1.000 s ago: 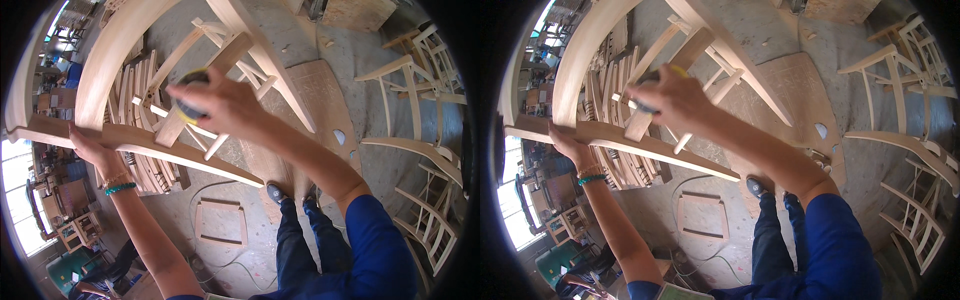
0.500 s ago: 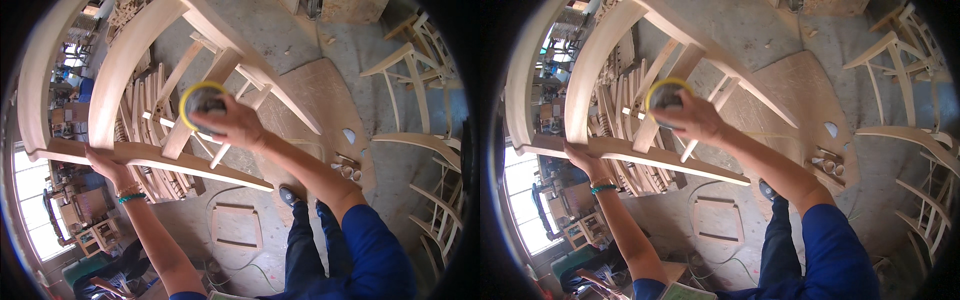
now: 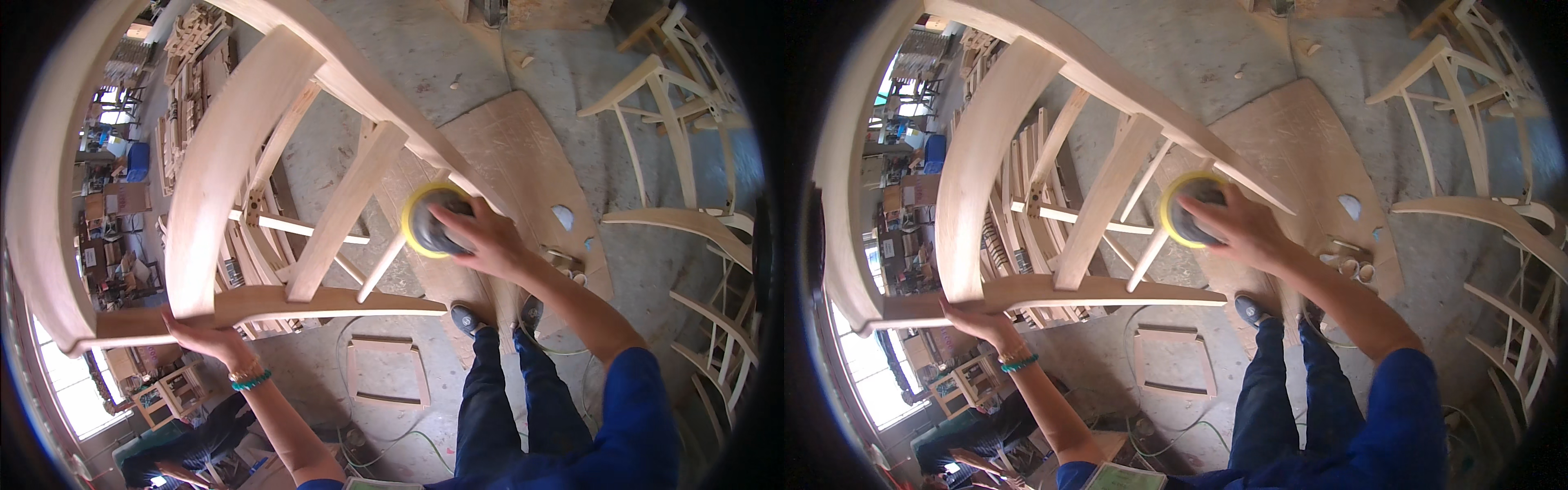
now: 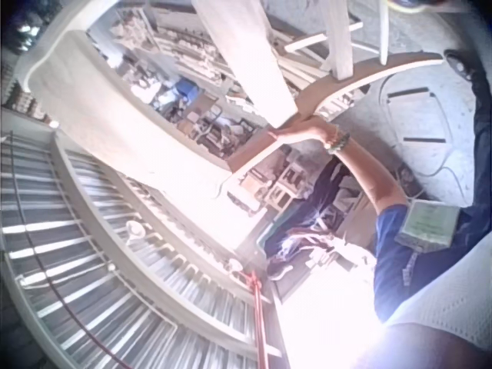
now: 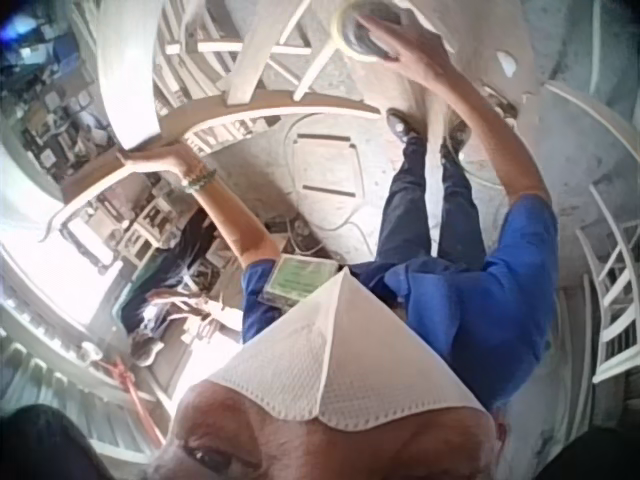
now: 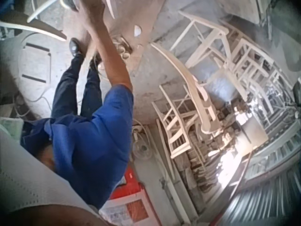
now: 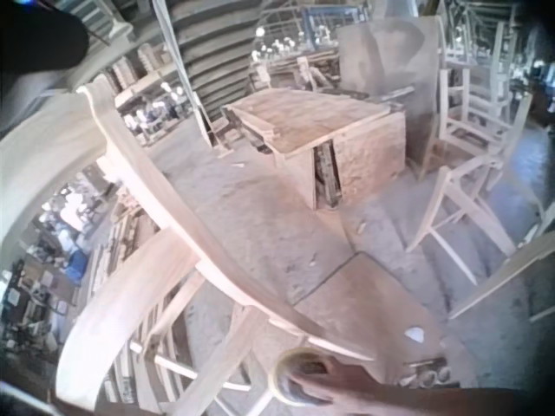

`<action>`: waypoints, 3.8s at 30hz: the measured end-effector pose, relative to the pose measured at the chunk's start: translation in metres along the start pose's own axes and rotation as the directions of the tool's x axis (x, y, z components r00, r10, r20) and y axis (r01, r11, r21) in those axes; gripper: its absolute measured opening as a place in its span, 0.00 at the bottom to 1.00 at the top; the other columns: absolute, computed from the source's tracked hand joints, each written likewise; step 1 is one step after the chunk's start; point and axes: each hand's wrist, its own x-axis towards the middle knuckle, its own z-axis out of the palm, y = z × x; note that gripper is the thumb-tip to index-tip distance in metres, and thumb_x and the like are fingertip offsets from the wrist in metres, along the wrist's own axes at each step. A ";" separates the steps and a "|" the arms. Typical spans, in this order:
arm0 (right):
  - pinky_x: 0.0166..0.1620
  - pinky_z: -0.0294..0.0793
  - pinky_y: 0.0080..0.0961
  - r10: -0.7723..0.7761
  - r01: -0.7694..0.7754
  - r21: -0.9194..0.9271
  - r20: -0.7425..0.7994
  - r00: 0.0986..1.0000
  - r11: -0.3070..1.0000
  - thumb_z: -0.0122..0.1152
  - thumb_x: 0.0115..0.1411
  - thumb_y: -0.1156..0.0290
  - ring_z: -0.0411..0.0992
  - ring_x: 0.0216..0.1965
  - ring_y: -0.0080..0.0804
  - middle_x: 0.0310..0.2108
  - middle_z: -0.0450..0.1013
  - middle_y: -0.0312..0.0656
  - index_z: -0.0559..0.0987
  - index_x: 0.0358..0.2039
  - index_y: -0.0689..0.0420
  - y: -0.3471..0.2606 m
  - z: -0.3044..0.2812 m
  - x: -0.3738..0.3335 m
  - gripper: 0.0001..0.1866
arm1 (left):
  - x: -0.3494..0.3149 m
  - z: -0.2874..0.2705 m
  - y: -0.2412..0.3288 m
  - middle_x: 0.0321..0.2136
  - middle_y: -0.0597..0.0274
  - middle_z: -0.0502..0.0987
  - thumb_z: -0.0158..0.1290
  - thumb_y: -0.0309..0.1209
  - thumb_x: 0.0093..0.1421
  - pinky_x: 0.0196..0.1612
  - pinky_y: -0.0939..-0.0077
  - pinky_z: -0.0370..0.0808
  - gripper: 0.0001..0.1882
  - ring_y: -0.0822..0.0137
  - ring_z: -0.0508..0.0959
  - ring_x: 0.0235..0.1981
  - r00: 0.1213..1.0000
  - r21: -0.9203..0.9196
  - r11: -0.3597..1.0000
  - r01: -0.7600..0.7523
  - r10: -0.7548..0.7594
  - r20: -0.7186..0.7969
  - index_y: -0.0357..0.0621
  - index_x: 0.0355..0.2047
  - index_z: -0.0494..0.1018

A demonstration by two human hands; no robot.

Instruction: The person smooths a wooden chair frame with an orbital sander, then applies glue to joints and wipes away excess with a cloth. The person repeats sanding and wiping on different sections of the chair.

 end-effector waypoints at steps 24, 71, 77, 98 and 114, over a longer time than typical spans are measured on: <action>0.45 0.77 0.41 0.578 -0.566 -0.133 0.291 0.762 0.813 0.74 0.42 0.66 0.73 0.44 0.52 0.46 0.64 0.52 0.65 0.60 0.36 0.037 -0.097 -0.383 0.43 | -0.303 -0.159 0.062 0.45 0.50 0.74 0.29 0.59 0.65 0.57 0.51 0.68 0.36 0.53 0.73 0.50 0.873 0.466 0.882 0.065 -0.276 0.401 0.37 0.56 0.59; 0.46 0.76 0.41 0.572 -0.590 -0.057 0.338 0.747 0.805 0.73 0.42 0.72 0.71 0.47 0.51 0.49 0.65 0.52 0.66 0.59 0.38 0.168 -0.038 -0.611 0.42 | -0.419 -0.161 -0.030 0.21 0.65 0.81 0.49 0.41 0.59 0.34 0.63 0.75 0.39 0.63 0.80 0.20 0.649 0.835 0.149 -0.529 -0.563 0.512 0.53 0.68 0.45; 0.43 0.76 0.40 0.371 -0.388 -0.039 0.391 0.842 0.921 0.73 0.42 0.71 0.72 0.43 0.48 0.45 0.65 0.49 0.66 0.59 0.37 0.255 0.062 -0.563 0.42 | -0.411 -0.056 -0.036 0.39 0.58 0.78 0.52 0.37 0.63 0.41 0.69 0.73 0.18 0.63 0.77 0.42 0.393 0.344 0.501 -0.795 -0.008 0.920 0.43 0.50 0.74; 0.36 0.76 0.43 -0.276 0.282 0.021 0.294 0.915 0.959 0.59 0.54 0.69 0.72 0.42 0.45 0.44 0.66 0.47 0.63 0.58 0.31 0.398 0.308 -0.489 0.32 | -0.344 0.027 -0.109 0.31 0.58 0.74 0.40 0.55 0.65 0.29 0.79 0.71 0.33 0.71 0.74 0.26 0.314 0.440 0.871 -0.216 -0.365 0.877 0.44 0.60 0.60; 0.32 0.71 0.46 0.618 -0.672 -0.416 -0.277 0.736 0.613 0.57 0.55 0.62 0.74 0.30 0.49 0.25 0.76 0.45 0.80 0.28 0.51 0.454 0.175 -0.568 0.08 | -0.430 0.048 -0.056 0.32 0.58 0.74 0.49 0.57 0.61 0.24 0.86 0.75 0.36 0.76 0.75 0.25 -0.042 0.250 0.968 0.008 -0.249 0.968 0.44 0.59 0.64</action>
